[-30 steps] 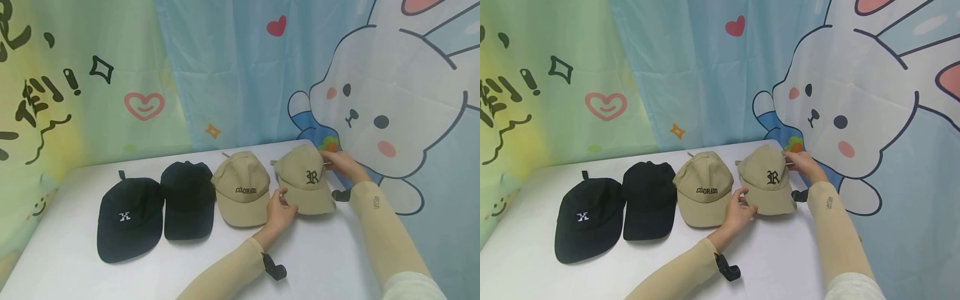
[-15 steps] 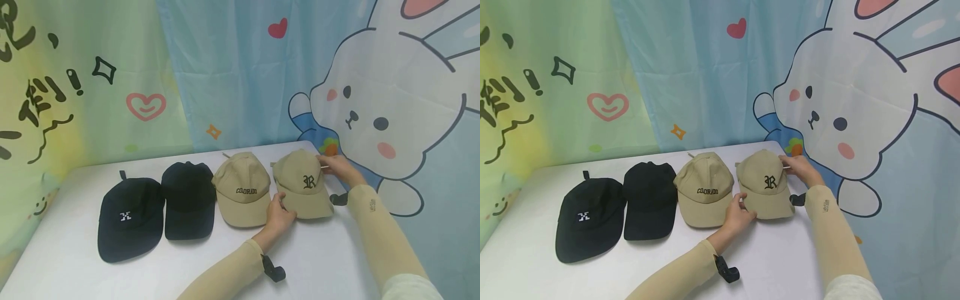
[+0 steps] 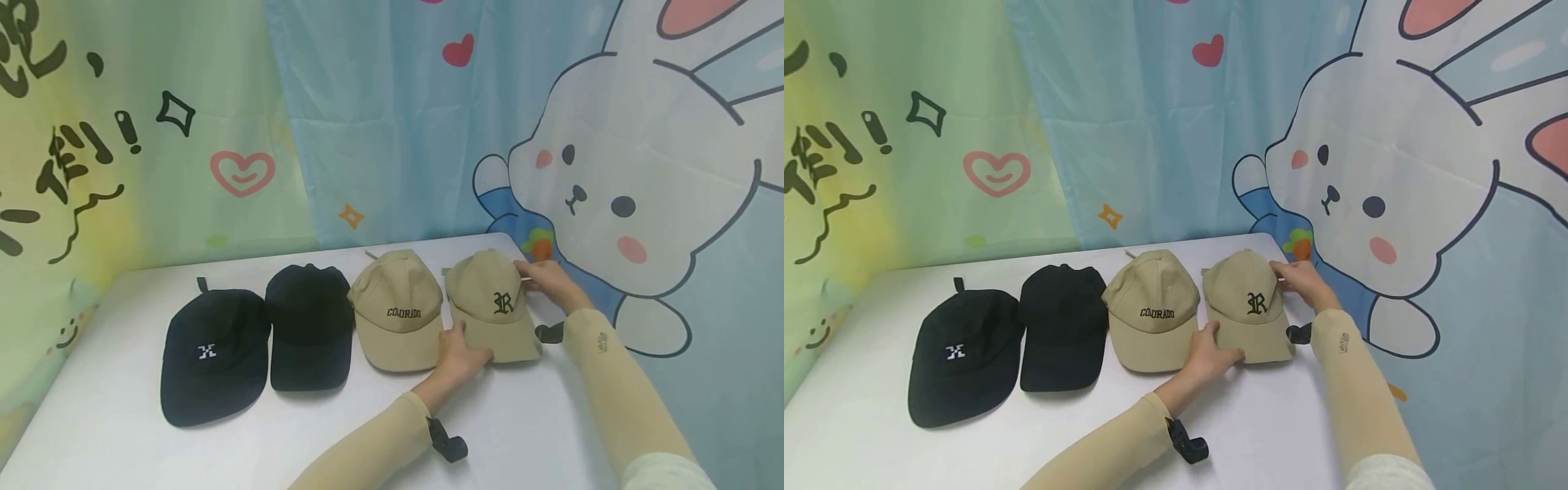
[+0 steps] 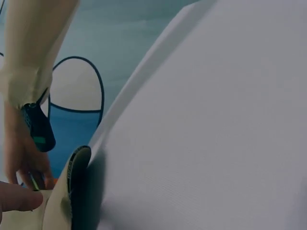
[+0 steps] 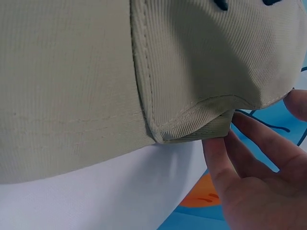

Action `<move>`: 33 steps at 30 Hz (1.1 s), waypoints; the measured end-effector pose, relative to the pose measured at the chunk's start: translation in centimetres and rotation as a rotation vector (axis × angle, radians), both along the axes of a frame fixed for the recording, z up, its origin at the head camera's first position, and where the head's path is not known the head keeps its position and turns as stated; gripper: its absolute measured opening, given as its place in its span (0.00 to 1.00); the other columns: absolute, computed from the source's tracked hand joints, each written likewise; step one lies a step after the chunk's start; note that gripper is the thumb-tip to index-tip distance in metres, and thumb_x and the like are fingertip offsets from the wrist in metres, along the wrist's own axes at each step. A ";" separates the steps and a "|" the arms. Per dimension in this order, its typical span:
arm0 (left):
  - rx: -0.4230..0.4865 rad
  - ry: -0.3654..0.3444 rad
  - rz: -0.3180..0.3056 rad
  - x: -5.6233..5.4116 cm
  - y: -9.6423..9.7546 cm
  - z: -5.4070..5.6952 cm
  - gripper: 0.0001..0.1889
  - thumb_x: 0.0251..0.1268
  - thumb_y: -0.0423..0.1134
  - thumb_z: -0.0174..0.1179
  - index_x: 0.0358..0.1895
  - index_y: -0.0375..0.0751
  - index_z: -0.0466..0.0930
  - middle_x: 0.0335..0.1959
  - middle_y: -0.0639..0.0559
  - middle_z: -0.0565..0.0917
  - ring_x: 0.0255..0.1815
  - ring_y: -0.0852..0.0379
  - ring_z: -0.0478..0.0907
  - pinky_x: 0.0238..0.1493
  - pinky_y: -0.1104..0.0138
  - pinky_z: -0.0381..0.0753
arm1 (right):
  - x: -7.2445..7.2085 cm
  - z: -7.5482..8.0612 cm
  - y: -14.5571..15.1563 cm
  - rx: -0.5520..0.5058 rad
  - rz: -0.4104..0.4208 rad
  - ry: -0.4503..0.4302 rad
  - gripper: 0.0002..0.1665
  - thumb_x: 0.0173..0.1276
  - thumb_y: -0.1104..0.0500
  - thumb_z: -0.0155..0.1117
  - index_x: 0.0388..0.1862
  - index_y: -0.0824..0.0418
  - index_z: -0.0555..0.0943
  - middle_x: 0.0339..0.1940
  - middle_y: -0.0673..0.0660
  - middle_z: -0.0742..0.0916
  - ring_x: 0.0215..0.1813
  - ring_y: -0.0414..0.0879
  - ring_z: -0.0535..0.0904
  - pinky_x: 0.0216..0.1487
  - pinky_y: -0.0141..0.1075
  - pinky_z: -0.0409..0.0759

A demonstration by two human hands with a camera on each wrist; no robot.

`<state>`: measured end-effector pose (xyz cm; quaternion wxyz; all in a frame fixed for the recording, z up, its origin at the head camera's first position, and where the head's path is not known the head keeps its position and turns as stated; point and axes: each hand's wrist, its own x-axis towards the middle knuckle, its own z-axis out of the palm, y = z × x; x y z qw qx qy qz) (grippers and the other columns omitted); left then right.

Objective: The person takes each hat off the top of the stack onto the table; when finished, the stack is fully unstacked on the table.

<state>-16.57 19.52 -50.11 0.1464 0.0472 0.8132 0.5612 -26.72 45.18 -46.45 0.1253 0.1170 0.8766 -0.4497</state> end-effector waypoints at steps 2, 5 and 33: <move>-0.007 -0.004 0.002 0.2 0.1 0.3 0.42 0.52 0.41 0.72 0.71 0.33 0.64 0.63 0.33 0.65 0.62 0.39 0.68 0.65 0.51 0.71 | 0.1 0.0 -0.2 0.002 0.009 0.017 0.45 0.76 0.35 0.46 0.71 0.73 0.65 0.72 0.71 0.68 0.69 0.66 0.68 0.72 0.58 0.59; -0.003 -0.007 0.010 0.4 0.2 0.5 0.41 0.53 0.44 0.72 0.70 0.33 0.65 0.65 0.34 0.64 0.64 0.39 0.67 0.66 0.51 0.70 | 0.3 0.0 -0.3 0.013 0.014 0.034 0.45 0.76 0.35 0.46 0.70 0.73 0.66 0.71 0.72 0.69 0.69 0.66 0.68 0.72 0.57 0.59; 0.040 0.016 0.013 1.6 0.3 1.1 0.37 0.58 0.48 0.66 0.70 0.38 0.66 0.76 0.28 0.49 0.76 0.33 0.48 0.71 0.43 0.58 | 0.6 0.1 -1.0 0.001 0.025 0.063 0.43 0.77 0.37 0.47 0.68 0.75 0.68 0.69 0.73 0.71 0.70 0.67 0.66 0.71 0.56 0.63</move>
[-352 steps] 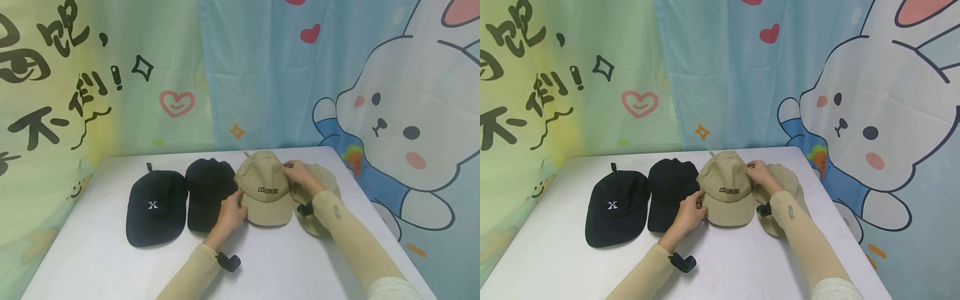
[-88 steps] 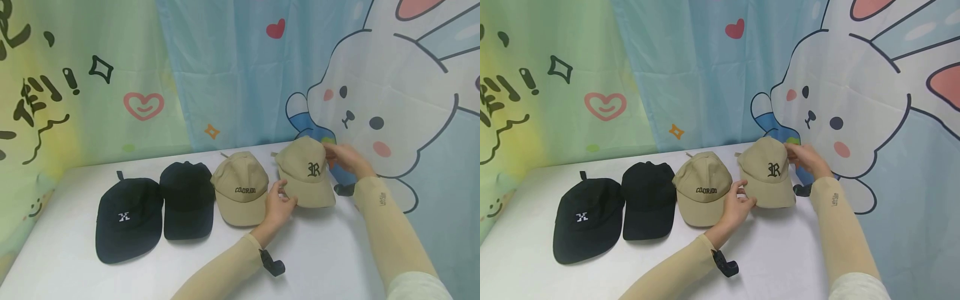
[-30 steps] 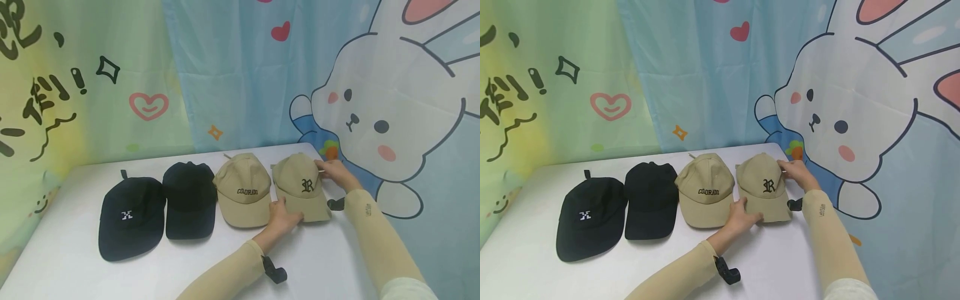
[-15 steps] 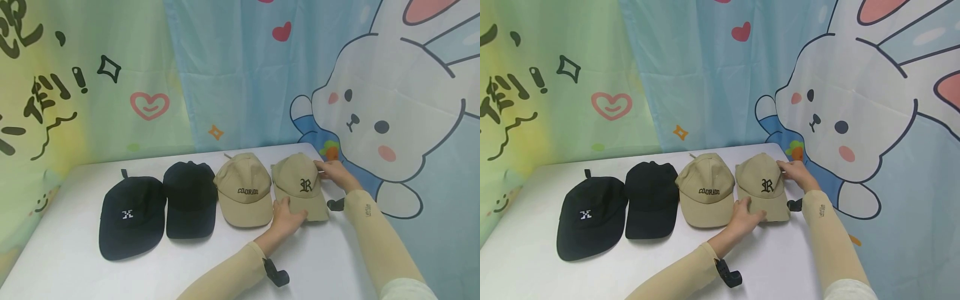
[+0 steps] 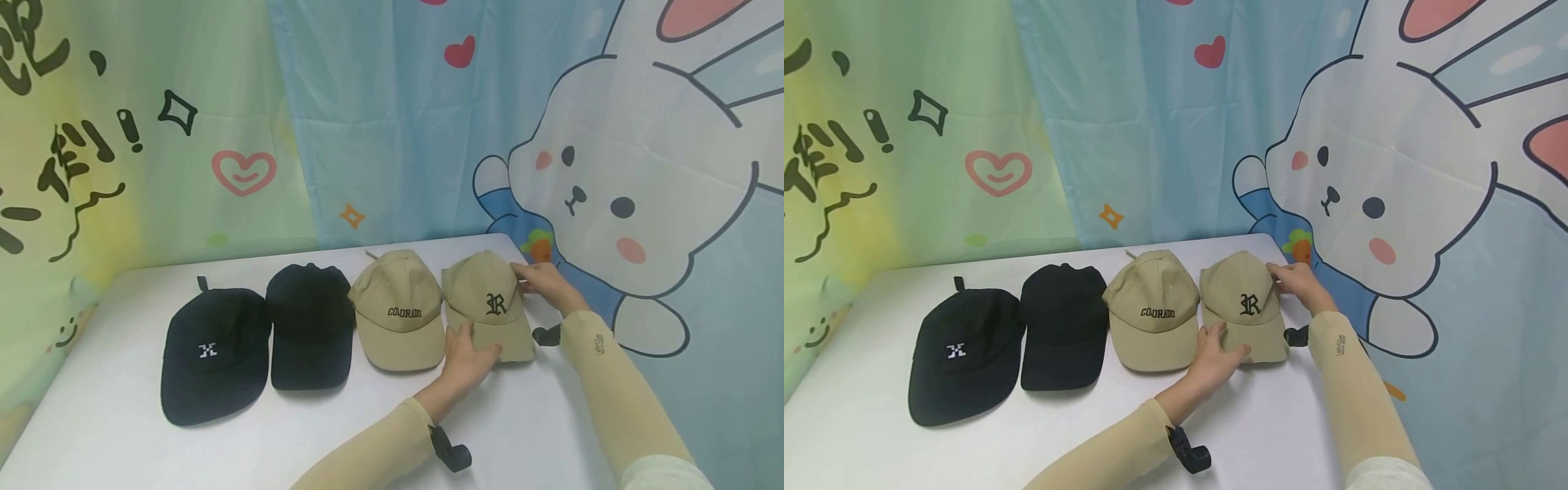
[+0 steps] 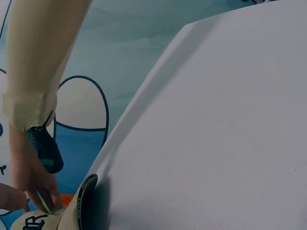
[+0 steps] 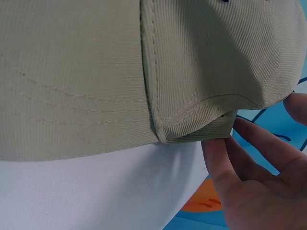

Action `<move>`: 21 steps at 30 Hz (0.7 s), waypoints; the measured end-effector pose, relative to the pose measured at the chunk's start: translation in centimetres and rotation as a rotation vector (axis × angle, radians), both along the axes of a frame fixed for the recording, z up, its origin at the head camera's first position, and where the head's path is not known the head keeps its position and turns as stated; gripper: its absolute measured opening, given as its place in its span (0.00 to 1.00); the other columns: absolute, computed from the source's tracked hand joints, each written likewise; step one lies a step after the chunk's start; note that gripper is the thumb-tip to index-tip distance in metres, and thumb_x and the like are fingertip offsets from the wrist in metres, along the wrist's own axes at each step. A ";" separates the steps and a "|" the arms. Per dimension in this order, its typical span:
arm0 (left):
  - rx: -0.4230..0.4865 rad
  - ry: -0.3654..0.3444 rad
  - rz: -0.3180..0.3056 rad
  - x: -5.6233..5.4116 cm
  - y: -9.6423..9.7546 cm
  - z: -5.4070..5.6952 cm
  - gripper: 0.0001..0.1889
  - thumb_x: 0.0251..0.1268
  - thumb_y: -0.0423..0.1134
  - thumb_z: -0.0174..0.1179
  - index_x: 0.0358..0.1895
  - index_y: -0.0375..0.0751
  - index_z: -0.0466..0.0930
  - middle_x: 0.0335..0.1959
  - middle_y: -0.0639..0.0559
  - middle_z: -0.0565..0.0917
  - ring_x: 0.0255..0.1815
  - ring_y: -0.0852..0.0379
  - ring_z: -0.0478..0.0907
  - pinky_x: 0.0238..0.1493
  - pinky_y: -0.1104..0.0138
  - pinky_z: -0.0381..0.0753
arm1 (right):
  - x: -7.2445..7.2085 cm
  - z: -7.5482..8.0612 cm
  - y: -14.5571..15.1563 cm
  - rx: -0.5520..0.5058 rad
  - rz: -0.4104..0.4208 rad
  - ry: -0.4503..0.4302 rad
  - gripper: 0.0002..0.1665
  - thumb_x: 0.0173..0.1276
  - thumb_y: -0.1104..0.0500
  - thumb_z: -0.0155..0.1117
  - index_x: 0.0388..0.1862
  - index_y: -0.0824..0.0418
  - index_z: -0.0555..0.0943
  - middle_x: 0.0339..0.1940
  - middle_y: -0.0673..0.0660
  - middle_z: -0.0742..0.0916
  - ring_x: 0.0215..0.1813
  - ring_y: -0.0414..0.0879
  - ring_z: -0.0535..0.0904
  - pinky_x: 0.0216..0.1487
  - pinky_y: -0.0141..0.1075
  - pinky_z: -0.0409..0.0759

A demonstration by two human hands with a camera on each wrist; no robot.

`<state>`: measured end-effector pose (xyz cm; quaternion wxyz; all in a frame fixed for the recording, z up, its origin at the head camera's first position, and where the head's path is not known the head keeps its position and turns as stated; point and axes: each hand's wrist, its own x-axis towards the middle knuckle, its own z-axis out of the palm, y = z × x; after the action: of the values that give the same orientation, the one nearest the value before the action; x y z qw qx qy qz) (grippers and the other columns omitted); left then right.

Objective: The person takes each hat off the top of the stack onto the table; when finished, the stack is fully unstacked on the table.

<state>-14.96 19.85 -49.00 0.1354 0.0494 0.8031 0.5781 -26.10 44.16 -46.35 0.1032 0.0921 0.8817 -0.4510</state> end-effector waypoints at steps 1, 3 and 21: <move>0.001 0.000 0.000 0.0 0.0 0.0 0.37 0.58 0.48 0.66 0.70 0.38 0.66 0.76 0.29 0.50 0.76 0.34 0.49 0.71 0.43 0.58 | 0.0 0.0 0.0 0.001 -0.004 -0.001 0.43 0.77 0.37 0.48 0.68 0.75 0.68 0.69 0.73 0.71 0.70 0.67 0.66 0.71 0.56 0.63; 0.001 0.003 -0.002 -0.1 -0.1 -0.1 0.37 0.58 0.48 0.66 0.70 0.38 0.66 0.76 0.30 0.51 0.76 0.34 0.50 0.71 0.43 0.58 | -0.1 0.0 -0.1 0.006 -0.012 -0.006 0.44 0.77 0.37 0.47 0.69 0.75 0.67 0.70 0.73 0.70 0.70 0.67 0.66 0.71 0.56 0.63; 0.088 0.004 -0.037 -1.1 -1.3 0.0 0.36 0.61 0.46 0.66 0.70 0.36 0.65 0.72 0.34 0.57 0.73 0.37 0.56 0.70 0.45 0.61 | -0.5 0.4 -0.5 0.065 -0.046 -0.017 0.45 0.78 0.38 0.45 0.72 0.78 0.60 0.73 0.76 0.63 0.70 0.70 0.63 0.69 0.56 0.66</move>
<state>-16.04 18.59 -49.05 0.1424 0.0712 0.7760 0.6103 -26.58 43.69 -45.96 0.0974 0.1193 0.8927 -0.4234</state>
